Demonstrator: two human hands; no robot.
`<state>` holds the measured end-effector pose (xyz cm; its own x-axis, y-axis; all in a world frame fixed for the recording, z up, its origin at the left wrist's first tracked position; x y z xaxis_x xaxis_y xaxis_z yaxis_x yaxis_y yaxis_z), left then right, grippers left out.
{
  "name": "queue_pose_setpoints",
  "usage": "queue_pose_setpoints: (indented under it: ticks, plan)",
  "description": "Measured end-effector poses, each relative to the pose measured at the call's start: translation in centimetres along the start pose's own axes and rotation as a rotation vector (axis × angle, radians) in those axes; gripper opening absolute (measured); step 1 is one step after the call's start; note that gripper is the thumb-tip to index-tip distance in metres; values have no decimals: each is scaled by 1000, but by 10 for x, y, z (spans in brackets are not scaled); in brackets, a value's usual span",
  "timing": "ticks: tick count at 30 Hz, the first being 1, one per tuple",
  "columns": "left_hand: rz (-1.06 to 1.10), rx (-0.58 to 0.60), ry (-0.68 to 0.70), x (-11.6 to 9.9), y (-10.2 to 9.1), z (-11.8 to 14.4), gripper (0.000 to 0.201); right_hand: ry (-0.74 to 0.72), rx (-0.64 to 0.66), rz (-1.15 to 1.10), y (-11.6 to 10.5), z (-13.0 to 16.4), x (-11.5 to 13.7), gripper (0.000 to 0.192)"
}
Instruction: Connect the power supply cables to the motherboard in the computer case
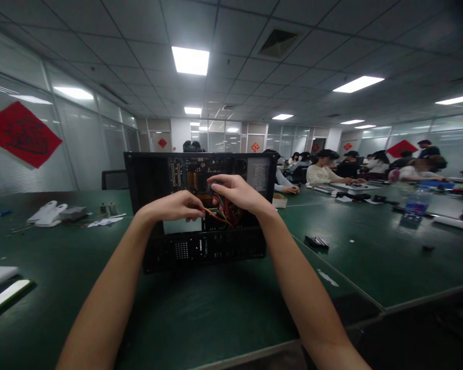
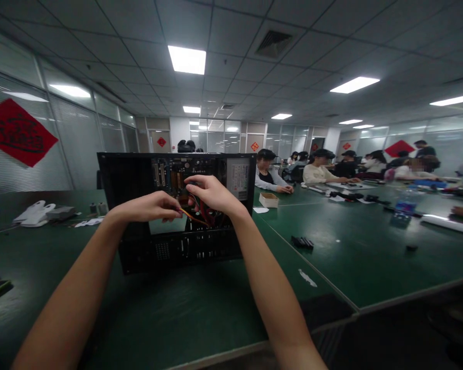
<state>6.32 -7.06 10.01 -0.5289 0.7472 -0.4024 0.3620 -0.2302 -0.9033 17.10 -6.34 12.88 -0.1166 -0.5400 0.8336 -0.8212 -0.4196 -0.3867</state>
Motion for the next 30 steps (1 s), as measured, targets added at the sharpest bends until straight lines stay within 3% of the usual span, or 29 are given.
queue_pose_setpoints:
  ticks: [4,10,14,18,25,30]
  plan:
    - [-106,-303,109,-14,-26,-3,33,-29,-16,122,0,2,2,37]
    - [-308,-426,166,-26,-28,-5,21,-105,-175,305,-10,4,6,35]
    - [-355,-505,187,-28,-33,-4,24,-118,-205,306,-15,-2,0,36]
    - [-353,-638,128,-10,-37,-5,38,-109,-268,275,-19,-15,-17,33]
    - [-464,-726,81,34,-27,-16,32,-7,-386,154,-20,-39,-59,19]
    - [-503,-745,112,42,-25,-21,33,-79,-418,304,-23,-38,-49,25]
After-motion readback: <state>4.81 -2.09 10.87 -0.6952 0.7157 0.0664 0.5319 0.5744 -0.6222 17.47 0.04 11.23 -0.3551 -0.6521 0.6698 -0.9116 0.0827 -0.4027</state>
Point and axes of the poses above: each hand's wrist, its own z-axis away from the middle knuckle, its own y-axis out of the palm, x = y × z, the point moved 9 cm from there along -z, towards the middle knuckle, and after that the axes turned 8 degrees about y, right-handed, at the moved point
